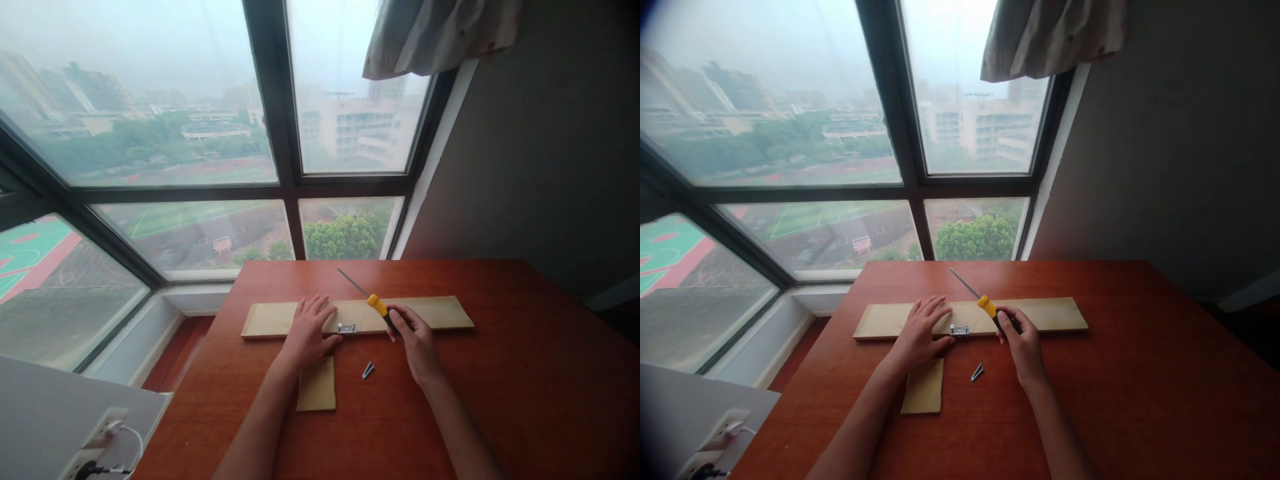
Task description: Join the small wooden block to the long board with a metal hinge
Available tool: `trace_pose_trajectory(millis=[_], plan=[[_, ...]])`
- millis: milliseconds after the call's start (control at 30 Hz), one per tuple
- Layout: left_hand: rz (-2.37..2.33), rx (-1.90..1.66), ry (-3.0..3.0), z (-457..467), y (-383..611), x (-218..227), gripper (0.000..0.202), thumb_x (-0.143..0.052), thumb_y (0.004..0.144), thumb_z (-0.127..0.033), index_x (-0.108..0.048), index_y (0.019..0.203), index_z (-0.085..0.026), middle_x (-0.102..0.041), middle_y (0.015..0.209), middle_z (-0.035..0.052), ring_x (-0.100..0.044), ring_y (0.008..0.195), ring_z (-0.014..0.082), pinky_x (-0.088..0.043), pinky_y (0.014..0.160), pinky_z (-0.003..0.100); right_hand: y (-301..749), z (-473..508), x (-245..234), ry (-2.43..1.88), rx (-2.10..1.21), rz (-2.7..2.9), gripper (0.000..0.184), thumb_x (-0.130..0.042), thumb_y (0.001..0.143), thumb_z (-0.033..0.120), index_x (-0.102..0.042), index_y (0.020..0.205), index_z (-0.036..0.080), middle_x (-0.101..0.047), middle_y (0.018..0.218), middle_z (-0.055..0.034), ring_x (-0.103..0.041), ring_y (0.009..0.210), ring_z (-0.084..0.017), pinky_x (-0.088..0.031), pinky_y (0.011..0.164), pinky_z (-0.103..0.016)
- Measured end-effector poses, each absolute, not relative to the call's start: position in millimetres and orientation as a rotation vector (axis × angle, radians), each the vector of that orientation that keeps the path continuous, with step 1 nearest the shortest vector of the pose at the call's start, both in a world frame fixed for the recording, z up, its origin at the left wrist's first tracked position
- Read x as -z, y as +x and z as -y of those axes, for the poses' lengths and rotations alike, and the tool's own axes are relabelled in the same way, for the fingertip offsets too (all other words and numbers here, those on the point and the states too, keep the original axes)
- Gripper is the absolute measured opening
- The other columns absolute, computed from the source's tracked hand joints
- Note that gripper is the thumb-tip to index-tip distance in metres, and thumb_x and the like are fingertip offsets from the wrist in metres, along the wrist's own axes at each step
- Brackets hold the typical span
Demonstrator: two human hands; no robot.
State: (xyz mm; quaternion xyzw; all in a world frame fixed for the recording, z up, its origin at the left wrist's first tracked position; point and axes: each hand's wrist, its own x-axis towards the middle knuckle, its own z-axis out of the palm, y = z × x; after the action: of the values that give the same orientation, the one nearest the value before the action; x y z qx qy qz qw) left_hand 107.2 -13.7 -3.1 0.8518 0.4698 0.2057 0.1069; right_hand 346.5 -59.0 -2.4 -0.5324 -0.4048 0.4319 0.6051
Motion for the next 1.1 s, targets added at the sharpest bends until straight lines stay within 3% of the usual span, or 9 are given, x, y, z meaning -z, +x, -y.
trace_pose_trajectory(millis=[133,200,333,500,700,1100], plan=[[-1.378,-0.593,2.51,13.6,107.2,4.6,0.053,-0.074,0.074,-0.038,-0.057,0.122,-0.027,-0.05,0.143,0.0086,-0.037,0.137,0.0306,-0.02,0.115,0.054,359.4,55.7,-23.1,-1.151,-0.976,0.94,0.041,-0.074,0.075,0.044,-0.064,0.105,0.019,-0.068,0.086,-0.0043,-0.061,0.066,-0.015,-0.048,0.054,-0.026],[-1.382,-0.602,2.506,14.2,108.2,3.8,0.051,-0.074,0.074,-0.037,-0.057,0.121,-0.028,-0.05,0.142,0.0084,-0.038,0.136,0.0303,-0.02,0.115,0.054,366.3,50.0,-44.3,-1.152,-0.879,1.009,0.041,-0.077,0.072,0.042,-0.065,0.106,0.02,-0.068,0.089,-0.0041,-0.06,0.06,-0.013,-0.05,0.054,-0.027],[-1.388,-0.601,2.5,16.4,110.8,1.6,0.05,-0.074,0.074,-0.035,-0.057,0.121,-0.028,-0.051,0.14,0.0091,-0.04,0.134,0.0299,-0.021,0.115,0.054,371.2,32.3,-90.0,-1.139,-0.597,1.079,0.047,-0.08,0.069,0.04,-0.065,0.109,0.021,-0.068,0.085,-0.0016,-0.057,0.055,-0.01,-0.049,0.051,-0.024],[-1.386,-0.602,2.487,18.3,113.0,-1.3,0.049,-0.073,0.074,-0.034,-0.057,0.119,-0.028,-0.051,0.14,0.0092,-0.039,0.134,0.03,-0.022,0.114,0.054,357.4,16.7,-123.2,-0.974,-0.46,1.136,0.048,-0.074,0.075,0.042,-0.055,0.115,0.022,-0.069,0.084,-0.003,-0.062,0.063,-0.014,-0.051,0.052,-0.024],[-1.389,-0.616,2.482,19.9,114.7,-2.7,0.05,-0.073,0.074,-0.034,-0.056,0.12,-0.028,-0.05,0.139,0.0096,-0.039,0.133,0.0303,-0.021,0.114,0.054,339.6,23.9,-137.7,-1.084,-0.248,1.356,0.035,-0.067,0.082,0.042,-0.057,0.111,0.025,-0.068,0.089,-0.0021,-0.066,0.078,-0.017,-0.055,0.068,-0.03],[-1.409,-0.626,2.472,23.3,119.0,-3.9,0.049,-0.072,0.074,-0.034,-0.056,0.12,-0.029,-0.05,0.138,0.0091,-0.04,0.132,0.0301,-0.02,0.114,0.054,314.2,24.6,-126.2,-1.205,-0.22,1.768,0.035,-0.06,0.087,0.045,-0.054,0.116,0.026,-0.068,0.085,-0.0005,-0.06,0.065,-0.014,-0.049,0.064,-0.027]])
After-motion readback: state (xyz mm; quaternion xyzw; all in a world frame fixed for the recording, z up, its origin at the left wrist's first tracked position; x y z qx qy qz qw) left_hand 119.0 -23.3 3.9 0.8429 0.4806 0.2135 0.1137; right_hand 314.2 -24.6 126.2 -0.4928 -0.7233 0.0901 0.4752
